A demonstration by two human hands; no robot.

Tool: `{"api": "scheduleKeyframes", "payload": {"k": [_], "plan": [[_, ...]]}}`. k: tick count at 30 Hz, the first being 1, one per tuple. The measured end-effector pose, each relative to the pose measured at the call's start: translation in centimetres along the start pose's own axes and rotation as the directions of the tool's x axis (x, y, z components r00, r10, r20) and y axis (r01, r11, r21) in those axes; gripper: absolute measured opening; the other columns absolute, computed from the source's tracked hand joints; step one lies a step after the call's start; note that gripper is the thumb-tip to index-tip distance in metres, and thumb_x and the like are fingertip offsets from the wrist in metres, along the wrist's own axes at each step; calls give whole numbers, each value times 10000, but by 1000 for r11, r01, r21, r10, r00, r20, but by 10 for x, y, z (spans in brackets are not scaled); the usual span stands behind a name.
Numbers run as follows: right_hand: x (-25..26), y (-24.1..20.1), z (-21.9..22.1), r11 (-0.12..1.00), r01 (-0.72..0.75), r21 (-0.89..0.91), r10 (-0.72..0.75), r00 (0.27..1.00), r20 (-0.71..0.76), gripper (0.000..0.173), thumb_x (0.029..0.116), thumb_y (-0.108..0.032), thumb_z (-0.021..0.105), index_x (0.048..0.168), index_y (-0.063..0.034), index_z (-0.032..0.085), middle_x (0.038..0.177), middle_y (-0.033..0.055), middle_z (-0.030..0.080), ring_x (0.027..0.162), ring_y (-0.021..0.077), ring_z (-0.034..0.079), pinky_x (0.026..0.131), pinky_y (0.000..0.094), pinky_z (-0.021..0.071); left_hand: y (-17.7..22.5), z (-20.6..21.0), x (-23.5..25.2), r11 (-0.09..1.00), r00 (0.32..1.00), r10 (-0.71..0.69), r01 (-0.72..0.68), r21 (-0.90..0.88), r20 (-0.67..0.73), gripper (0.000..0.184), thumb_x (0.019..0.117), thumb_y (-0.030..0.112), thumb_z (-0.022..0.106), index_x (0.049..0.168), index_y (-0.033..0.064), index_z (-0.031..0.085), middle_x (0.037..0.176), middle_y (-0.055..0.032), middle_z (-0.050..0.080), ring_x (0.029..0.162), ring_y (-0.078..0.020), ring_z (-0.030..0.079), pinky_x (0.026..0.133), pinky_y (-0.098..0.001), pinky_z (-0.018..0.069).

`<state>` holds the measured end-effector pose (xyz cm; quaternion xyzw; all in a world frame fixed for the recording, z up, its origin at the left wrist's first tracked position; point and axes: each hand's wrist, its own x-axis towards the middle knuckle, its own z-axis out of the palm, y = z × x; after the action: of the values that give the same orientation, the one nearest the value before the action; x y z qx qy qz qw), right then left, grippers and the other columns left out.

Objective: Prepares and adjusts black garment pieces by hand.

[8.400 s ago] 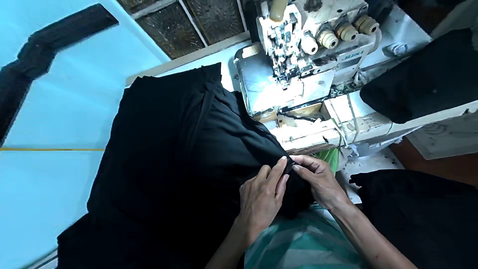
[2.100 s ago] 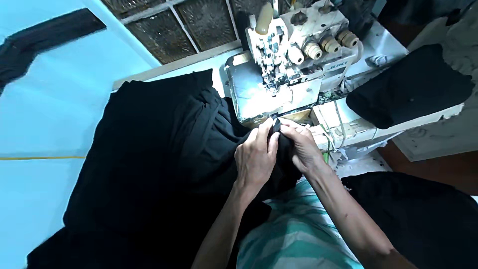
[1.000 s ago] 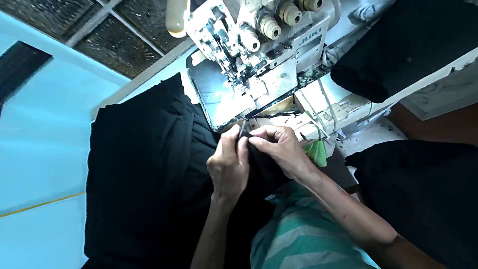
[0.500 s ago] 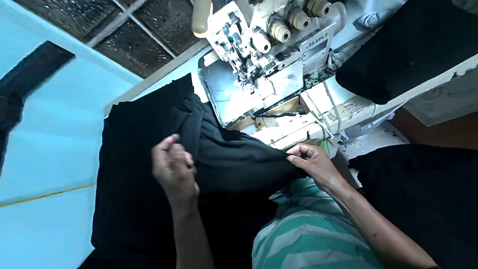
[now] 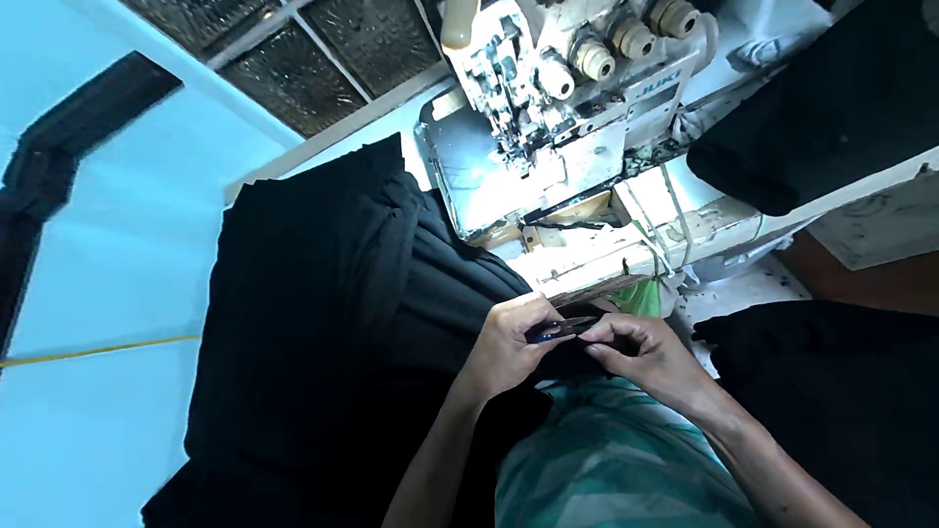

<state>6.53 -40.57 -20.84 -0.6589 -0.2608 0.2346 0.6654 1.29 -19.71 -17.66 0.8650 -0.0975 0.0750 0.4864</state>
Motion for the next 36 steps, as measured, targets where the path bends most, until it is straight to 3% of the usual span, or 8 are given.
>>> {"api": "scheduleKeyframes", "payload": {"k": [6, 11, 15, 18, 22, 27, 31, 36], "plan": [[-5, 8, 2, 1000, -23, 2, 23, 999, -22, 120, 917, -82, 632, 973, -50, 734, 889, -78, 688, 797, -87, 598, 726, 92, 493, -10, -4, -20, 957, 998, 36, -19, 289, -55, 154, 945, 75, 637, 868, -50, 681, 754, -94, 597, 703, -91, 562, 671, -168, 460], [-3, 12, 3, 996, -52, 66, 57, 995, -76, 113, 923, -61, 610, 950, -74, 719, 863, -107, 675, 804, -76, 605, 744, 107, 501, -11, -16, -30, 984, 989, -70, 90, 154, -133, 288, 1030, 148, 545, 810, -29, 602, 747, -23, 516, 683, 6, 481, 643, -112, 405], [1, 13, -1, 946, -197, 257, 190, 980, 53, 245, 942, -49, 508, 1027, -102, 731, 911, -113, 703, 834, -42, 638, 769, 157, 530, -15, -24, -34, 995, 953, -89, 99, 20, -291, 247, 990, 164, 633, 781, 35, 606, 780, 53, 539, 665, 78, 475, 606, -68, 413], [5, 11, 3, 932, -211, 294, 164, 970, 177, 320, 942, -29, 468, 1133, -65, 722, 1002, -94, 719, 898, -41, 645, 821, 167, 537, -12, -20, -34, 999, 964, -28, 39, 34, -265, 135, 918, 123, 731, 941, -9, 718, 906, -14, 653, 779, 37, 575, 703, -97, 493], [11, 3, 13, 948, -163, 274, 103, 970, 221, 329, 929, -18, 463, 1143, -56, 710, 992, -122, 705, 876, -78, 618, 799, 138, 513, -8, -9, -30, 997, 993, 57, -50, 65, -107, 265, 913, 136, 746, 1127, -21, 750, 930, -86, 674, 853, -28, 627, 803, -136, 519], [14, -1, 13, 992, -52, 115, 24, 973, 231, 313, 920, -30, 476, 1135, -13, 703, 904, -129, 645, 752, -123, 511, 685, 79, 428, -11, -2, -27, 998, 987, 51, -55, -22, -151, 139, 921, 64, 708, 947, -65, 753, 825, -61, 648, 798, 16, 592, 760, -91, 481], [11, 2, 11, 994, -60, 92, 36, 969, 243, 324, 919, -19, 480, 1146, 7, 710, 979, -84, 689, 799, -115, 548, 726, 83, 457, -12, 3, -30, 994, 985, -12, -6, -108, -171, 172, 943, 79, 683, 879, -76, 720, 796, -46, 650, 792, 29, 578, 742, -97, 463], [10, 3, 11, 984, -109, 143, 78, 975, 206, 336, 914, -4, 469, 1140, -21, 717, 965, -105, 694, 812, -93, 577, 751, 110, 484, -13, 3, -33, 997, 960, -55, 66, 31, -274, 175, 958, 79, 648, 838, -46, 674, 760, -22, 560, 726, 16, 521, 674, -96, 432]]}}
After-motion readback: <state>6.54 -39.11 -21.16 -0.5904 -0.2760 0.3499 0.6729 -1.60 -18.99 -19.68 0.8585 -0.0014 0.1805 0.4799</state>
